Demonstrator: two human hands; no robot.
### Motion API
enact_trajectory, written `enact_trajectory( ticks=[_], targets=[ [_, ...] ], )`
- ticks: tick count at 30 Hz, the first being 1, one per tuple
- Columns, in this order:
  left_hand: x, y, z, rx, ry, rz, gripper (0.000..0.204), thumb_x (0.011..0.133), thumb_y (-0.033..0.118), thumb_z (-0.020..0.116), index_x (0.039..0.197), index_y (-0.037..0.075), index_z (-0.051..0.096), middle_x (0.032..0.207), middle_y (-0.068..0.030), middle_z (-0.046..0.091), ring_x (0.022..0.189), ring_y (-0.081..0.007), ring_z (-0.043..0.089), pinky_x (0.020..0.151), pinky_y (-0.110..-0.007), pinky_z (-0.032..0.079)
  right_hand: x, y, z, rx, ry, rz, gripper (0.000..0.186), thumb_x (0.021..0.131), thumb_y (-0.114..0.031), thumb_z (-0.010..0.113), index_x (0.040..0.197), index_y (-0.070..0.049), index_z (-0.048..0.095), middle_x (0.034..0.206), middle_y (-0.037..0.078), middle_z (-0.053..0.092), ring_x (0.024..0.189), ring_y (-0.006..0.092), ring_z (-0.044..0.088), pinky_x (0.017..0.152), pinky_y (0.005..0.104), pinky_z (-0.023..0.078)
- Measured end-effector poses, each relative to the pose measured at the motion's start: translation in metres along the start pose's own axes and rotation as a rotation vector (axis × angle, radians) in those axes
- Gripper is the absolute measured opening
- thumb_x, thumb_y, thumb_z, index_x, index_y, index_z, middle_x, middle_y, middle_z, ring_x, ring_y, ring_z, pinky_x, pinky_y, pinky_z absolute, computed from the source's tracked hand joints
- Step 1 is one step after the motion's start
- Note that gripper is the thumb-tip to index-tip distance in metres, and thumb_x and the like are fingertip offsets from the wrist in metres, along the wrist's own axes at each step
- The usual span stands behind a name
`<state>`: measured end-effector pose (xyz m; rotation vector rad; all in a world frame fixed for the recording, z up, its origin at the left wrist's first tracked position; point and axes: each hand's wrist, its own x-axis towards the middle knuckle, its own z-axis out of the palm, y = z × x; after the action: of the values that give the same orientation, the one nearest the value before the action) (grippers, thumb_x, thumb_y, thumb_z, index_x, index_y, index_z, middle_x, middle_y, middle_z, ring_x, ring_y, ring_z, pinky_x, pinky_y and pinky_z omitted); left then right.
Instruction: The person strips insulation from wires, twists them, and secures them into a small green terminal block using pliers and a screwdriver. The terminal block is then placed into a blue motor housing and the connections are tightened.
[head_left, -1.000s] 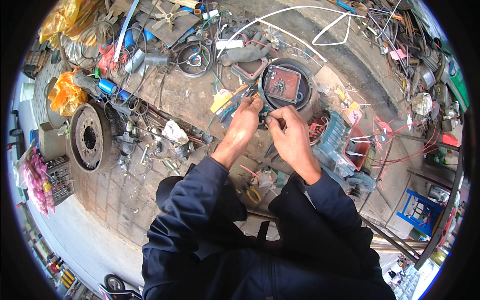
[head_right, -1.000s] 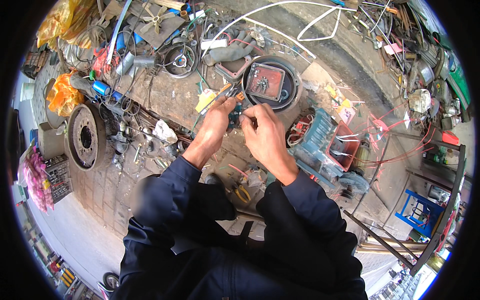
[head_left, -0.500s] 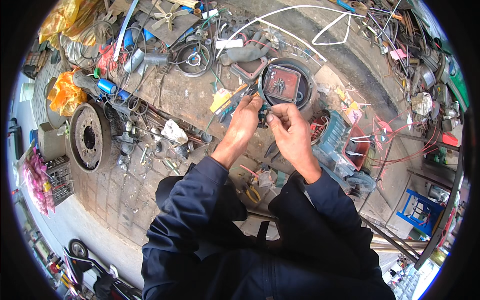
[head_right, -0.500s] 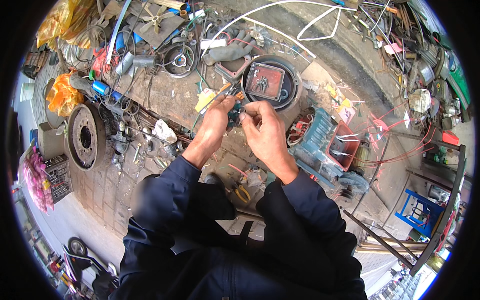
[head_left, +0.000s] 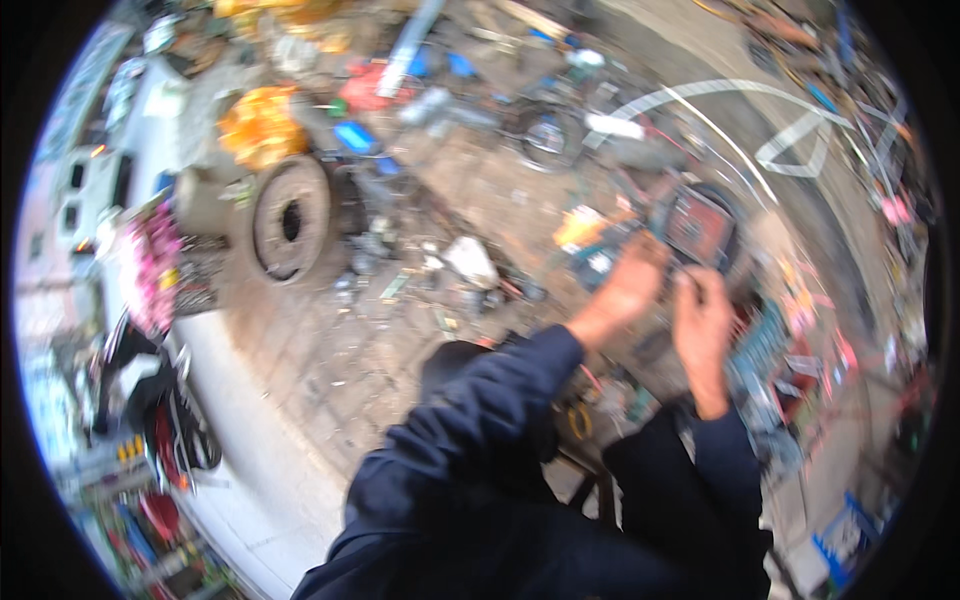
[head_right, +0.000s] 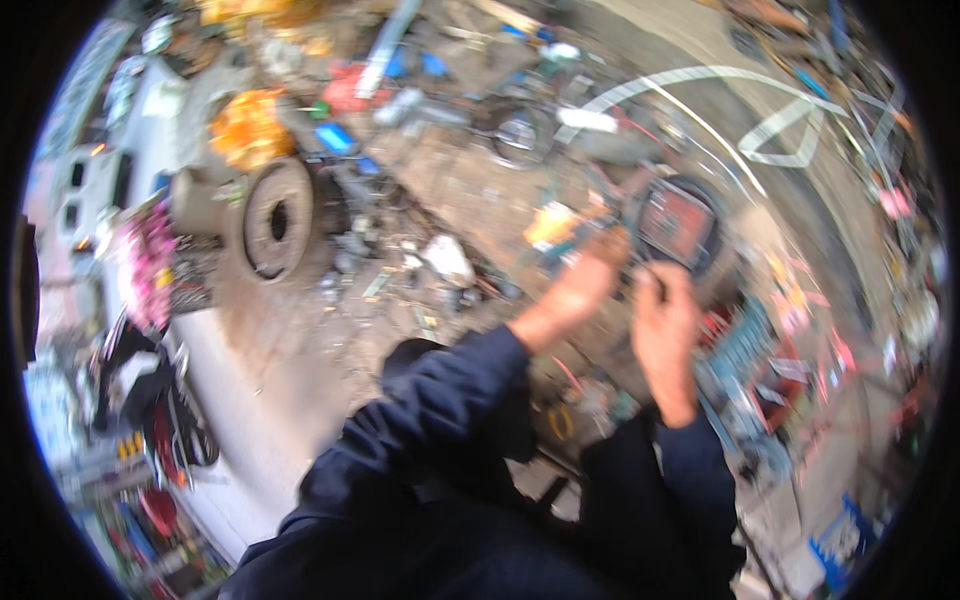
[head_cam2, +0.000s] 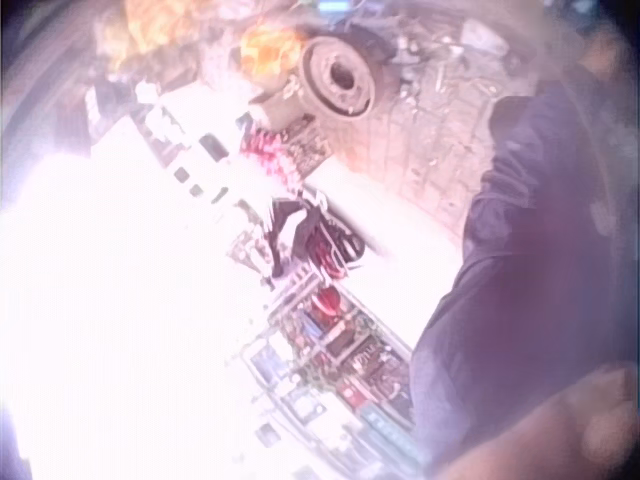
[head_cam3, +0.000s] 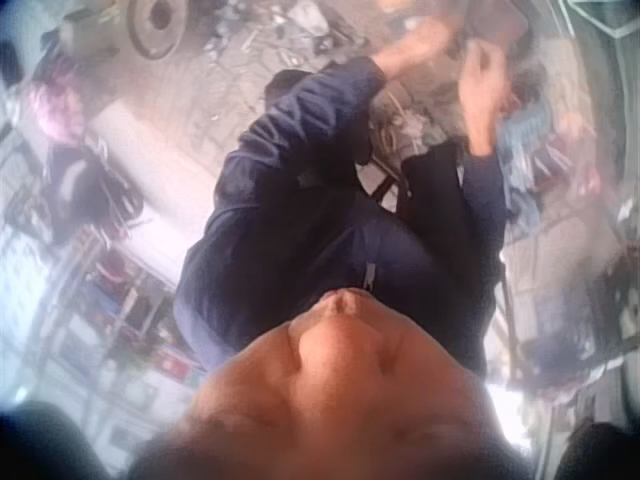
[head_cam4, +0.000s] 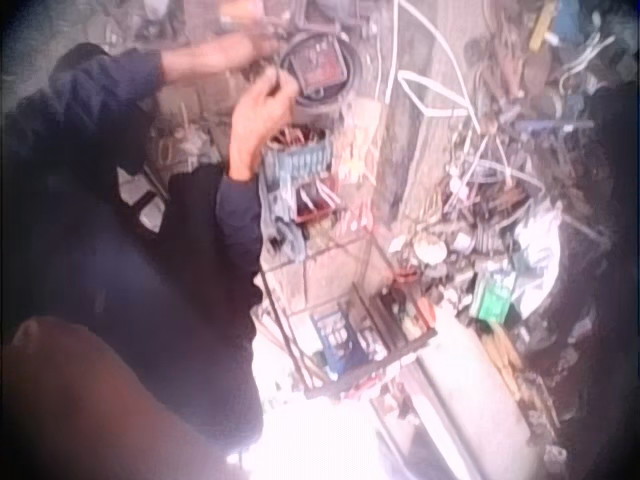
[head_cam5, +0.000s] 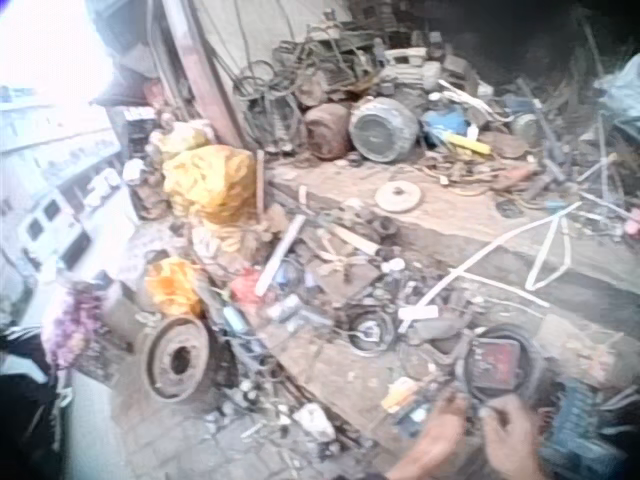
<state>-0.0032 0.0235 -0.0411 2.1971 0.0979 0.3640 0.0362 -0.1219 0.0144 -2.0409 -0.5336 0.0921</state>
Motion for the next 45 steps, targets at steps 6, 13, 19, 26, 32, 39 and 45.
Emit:
enact_trajectory(
  ticks=[6, 13, 19, 26, 32, 39, 45],
  targets=[
    [0.014, 0.011, 0.007, -0.845, -0.017, -0.761, 0.051, 0.109, 0.026, 0.048, 0.146, -0.009, 0.046, 0.138, -0.0183, 0.059, 0.129, -0.0224, 0.053, 0.11, -0.035, 0.042, 0.005, -0.006, -0.003, -0.04, -0.083, 0.09, 0.013, 0.102, -0.01, 0.064, 0.097, 0.002, 0.062, 0.081, 0.01, 0.063, 0.072, 0.0186, 0.056, 0.069, 0.0371, 0.048],
    [0.01, 0.025, -0.006, -0.839, 0.024, -0.795, 0.052, 0.108, 0.029, 0.048, 0.143, -0.01, 0.047, 0.133, -0.021, 0.062, 0.123, -0.0289, 0.058, 0.104, -0.039, 0.046, 0.0, -0.002, 0.001, 0.082, -0.085, 0.158, 0.007, 0.101, -0.006, 0.064, 0.101, 0.001, 0.062, 0.087, 0.005, 0.064, 0.075, 0.0124, 0.056, 0.07, 0.0306, 0.048],
    [0.015, 0.019, 0.004, -0.796, 0.039, -0.766, 0.041, 0.107, 0.028, 0.048, 0.127, -0.007, 0.055, 0.114, -0.0198, 0.066, 0.104, -0.0262, 0.063, 0.091, -0.04, 0.05, 0.004, 0.017, 0.0, 0.131, -0.138, 0.122, 0.008, 0.104, -0.007, 0.063, 0.103, 0.001, 0.062, 0.088, 0.001, 0.061, 0.078, 0.0086, 0.053, 0.07, 0.0271, 0.047],
    [0.015, 0.016, 0.011, -0.761, 0.046, -0.701, 0.033, 0.108, 0.026, 0.047, 0.122, -0.003, 0.055, 0.106, -0.0163, 0.066, 0.097, -0.023, 0.063, 0.086, -0.04, 0.051, 0.007, 0.036, 0.0, 0.175, -0.162, 0.215, 0.017, 0.107, -0.015, 0.062, 0.102, 0.002, 0.06, 0.087, 0.0, 0.056, 0.08, 0.0097, 0.05, 0.073, 0.0272, 0.044],
    [0.015, 0.014, 0.016, -0.728, 0.086, -0.687, 0.033, 0.108, 0.027, 0.047, 0.115, -0.004, 0.054, 0.104, -0.0199, 0.064, 0.096, -0.0281, 0.063, 0.083, -0.042, 0.051, 0.011, 0.04, -0.006, -0.006, -0.21, 0.166, 0.018, 0.106, -0.015, 0.063, 0.101, 0.002, 0.06, 0.084, 0.004, 0.058, 0.08, 0.0132, 0.052, 0.075, 0.0308, 0.046],
    [0.015, 0.009, 0.021, -0.73, 0.093, -0.7, 0.036, 0.107, 0.029, 0.048, 0.115, -0.006, 0.054, 0.112, -0.0249, 0.063, 0.1, -0.0353, 0.064, 0.087, -0.046, 0.05, 0.004, 0.021, -0.001, 0.067, -0.137, 0.14, 0.015, 0.106, -0.012, 0.061, 0.101, 0.002, 0.061, 0.087, 0.004, 0.06, 0.08, 0.0108, 0.055, 0.075, 0.0304, 0.048],
    [0.014, 0.009, 0.024, -0.695, 0.102, -0.658, 0.034, 0.108, 0.027, 0.047, 0.115, -0.005, 0.054, 0.108, -0.025, 0.065, 0.101, -0.0352, 0.065, 0.088, -0.044, 0.05, 0.01, 0.039, 0.0, 0.169, -0.146, 0.144, 0.018, 0.107, -0.013, 0.061, 0.097, 0.002, 0.058, 0.086, 0.001, 0.055, 0.077, 0.0108, 0.048, 0.071, 0.0289, 0.044]
  ],
)
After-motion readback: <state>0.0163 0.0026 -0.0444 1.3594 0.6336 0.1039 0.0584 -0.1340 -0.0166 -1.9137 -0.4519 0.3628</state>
